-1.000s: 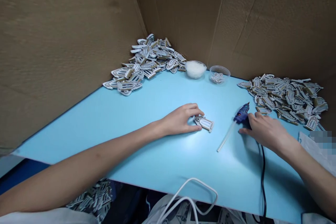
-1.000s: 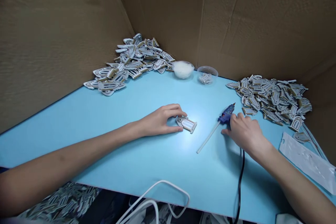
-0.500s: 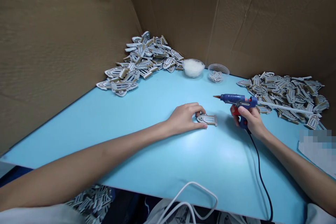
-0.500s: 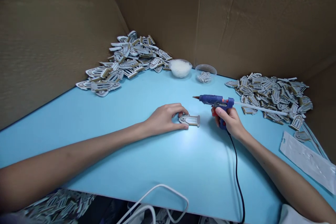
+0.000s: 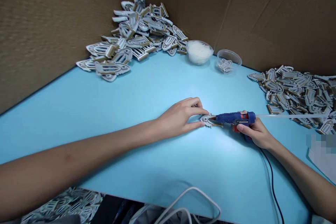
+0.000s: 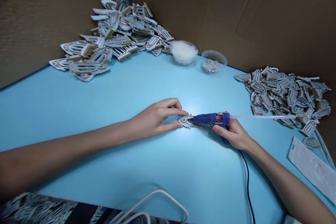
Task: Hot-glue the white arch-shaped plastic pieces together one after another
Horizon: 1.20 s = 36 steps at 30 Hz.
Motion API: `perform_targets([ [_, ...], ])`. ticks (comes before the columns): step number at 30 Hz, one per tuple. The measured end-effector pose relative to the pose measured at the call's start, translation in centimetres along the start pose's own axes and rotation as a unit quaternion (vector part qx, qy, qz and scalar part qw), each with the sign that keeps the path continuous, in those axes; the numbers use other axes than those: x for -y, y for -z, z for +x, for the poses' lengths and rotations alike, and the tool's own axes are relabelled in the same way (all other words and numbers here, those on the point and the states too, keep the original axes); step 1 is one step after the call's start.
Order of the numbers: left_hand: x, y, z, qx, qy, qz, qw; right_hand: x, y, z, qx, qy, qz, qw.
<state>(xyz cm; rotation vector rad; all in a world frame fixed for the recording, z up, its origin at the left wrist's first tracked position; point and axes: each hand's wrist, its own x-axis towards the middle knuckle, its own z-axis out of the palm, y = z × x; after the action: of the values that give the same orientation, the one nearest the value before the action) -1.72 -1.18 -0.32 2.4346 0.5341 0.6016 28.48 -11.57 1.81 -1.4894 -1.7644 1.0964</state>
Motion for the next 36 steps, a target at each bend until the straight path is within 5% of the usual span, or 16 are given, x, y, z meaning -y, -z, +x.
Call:
perform_targets([
  [36, -0.2, 0.3, 0.1, -0.001, -0.003, -0.017, 1.000, 0.5, -0.2, 0.5, 0.017, -0.023, -0.031, 0.999],
])
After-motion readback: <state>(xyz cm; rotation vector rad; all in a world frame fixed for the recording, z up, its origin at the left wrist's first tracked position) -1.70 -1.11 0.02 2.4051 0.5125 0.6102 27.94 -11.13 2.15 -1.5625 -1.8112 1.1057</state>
